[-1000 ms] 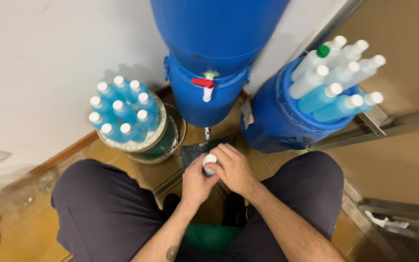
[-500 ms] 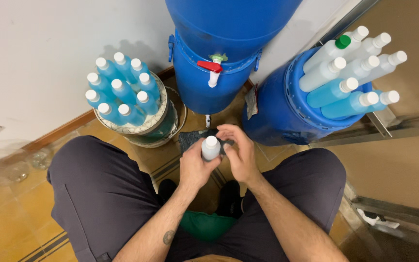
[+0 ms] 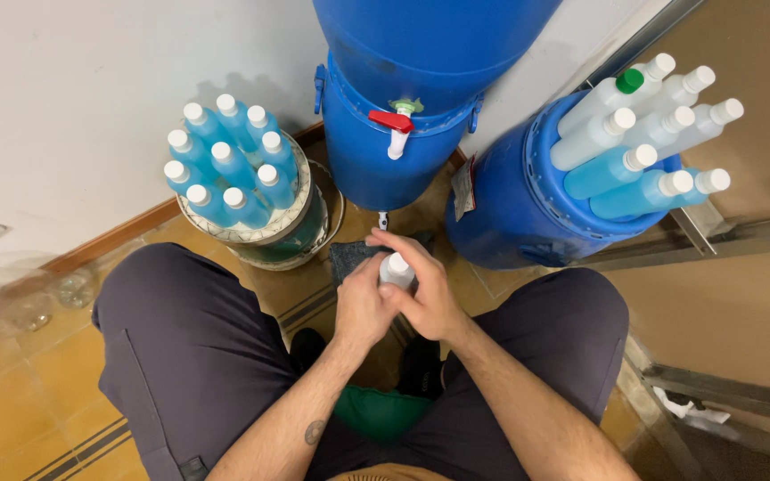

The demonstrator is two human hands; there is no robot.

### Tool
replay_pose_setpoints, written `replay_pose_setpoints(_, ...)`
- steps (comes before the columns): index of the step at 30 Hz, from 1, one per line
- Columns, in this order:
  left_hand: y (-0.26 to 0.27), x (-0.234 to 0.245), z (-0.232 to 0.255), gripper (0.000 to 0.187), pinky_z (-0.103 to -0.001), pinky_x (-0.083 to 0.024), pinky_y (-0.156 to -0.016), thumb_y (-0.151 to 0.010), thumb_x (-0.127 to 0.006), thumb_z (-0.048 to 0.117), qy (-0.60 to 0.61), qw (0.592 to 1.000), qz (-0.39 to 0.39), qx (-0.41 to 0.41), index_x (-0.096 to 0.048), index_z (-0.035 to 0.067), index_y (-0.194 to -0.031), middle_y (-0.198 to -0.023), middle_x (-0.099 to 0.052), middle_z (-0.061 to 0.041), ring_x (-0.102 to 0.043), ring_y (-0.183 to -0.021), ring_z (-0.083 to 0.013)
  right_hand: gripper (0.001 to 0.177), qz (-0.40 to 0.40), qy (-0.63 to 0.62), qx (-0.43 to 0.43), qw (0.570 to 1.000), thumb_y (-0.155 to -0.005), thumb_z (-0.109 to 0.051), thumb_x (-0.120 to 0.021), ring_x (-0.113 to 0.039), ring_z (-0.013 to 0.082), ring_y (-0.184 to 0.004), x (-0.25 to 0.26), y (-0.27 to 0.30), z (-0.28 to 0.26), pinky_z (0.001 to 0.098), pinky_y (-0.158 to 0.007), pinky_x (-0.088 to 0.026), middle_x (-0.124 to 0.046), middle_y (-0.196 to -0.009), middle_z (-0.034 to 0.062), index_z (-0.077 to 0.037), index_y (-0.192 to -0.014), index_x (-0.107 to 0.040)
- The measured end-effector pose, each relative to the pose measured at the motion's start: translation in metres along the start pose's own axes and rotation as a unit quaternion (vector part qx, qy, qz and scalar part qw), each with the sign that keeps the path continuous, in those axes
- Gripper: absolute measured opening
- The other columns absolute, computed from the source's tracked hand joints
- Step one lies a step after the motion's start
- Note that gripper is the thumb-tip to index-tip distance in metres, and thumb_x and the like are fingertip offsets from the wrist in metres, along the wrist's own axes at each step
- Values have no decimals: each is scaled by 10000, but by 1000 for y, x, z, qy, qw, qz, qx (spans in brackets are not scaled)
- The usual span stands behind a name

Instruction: The person sits on the floor and repeatedly fills small plastic bottles with liquid from a large blue barrel using a spigot. After filling each bottle, they screw on the cap and place it into a bucket.

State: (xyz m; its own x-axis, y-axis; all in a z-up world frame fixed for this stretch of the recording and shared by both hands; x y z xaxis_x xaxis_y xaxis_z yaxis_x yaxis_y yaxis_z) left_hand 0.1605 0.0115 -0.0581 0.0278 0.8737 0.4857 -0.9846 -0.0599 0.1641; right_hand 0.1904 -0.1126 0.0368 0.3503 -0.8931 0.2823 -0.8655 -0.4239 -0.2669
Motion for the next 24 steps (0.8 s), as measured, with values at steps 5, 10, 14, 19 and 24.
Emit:
replay_pose_setpoints(5,-3,-2,-1,482,-808,-670,-1154,-1019,-915,473,16,1000,5,14,-861,131,-1355,-1308,-919,-213,-844,-1350,-573,577,61,66,0,996,-1090,-243,-961,-860,355,-1419,6,4,-4,550,-1238,-655,-924,-1467,91,-100,-1634,-830)
replay_pose_setpoints(10,8,-25,-22,578,-769,-690,-1162,-958,-990,465,9,999,-24,22,-869,134,-1415,-1330,-936,-170,-871,-1354,-531,409,7,39,6,999,-1053,-135,-967,-923,342,-1253,-12,-8,-8,544,-1136,-702,-988,-1249,33,-180,-1460,-958)
replay_pose_setpoints(14,14,-27,-16,611,-764,-714,-1119,-896,-1026,517,14,998,-54,22,-882,168,-1376,-1301,-937,-133,-878,-1342,-511,228,-12,21,16,1000,-1200,-101,-830,-938,378,-1150,-4,-28,-22,564,-1066,-721,-986,-1176,86,-147,-1369,-976)
replay_pose_setpoints(19,5,22,46,673,-798,-684,-1161,-915,-991,431,-43,994,-99,26,-866,78,-1475,-1383,-925,-280,-858,-1375,-594,197,77,23,-87,993,-1195,-178,-872,-871,183,-949,32,-53,11,420,-978,-700,-933,-944,18,-209,-1336,-1005)
replay_pose_setpoints(24,-56,62,65,621,-784,-692,-1146,-996,-997,337,-122,989,-78,-23,-863,-5,-1497,-1377,-918,-355,-870,-1348,-616,231,177,43,-135,974,-1301,-249,-780,-817,202,-869,68,-91,36,409,-857,-680,-900,-973,76,-137,-1329,-980)
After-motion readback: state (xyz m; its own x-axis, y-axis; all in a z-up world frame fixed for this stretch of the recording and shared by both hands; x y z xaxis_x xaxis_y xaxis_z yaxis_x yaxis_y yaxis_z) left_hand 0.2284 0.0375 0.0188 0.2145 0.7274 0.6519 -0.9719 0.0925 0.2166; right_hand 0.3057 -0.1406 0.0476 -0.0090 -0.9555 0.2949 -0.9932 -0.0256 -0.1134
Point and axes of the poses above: each hand's wrist, its own y-axis away from the middle knuckle, its own x-axis out of the back of the hand, z = x × y, the point moved 10 cm from there along -y, towards the middle knuckle
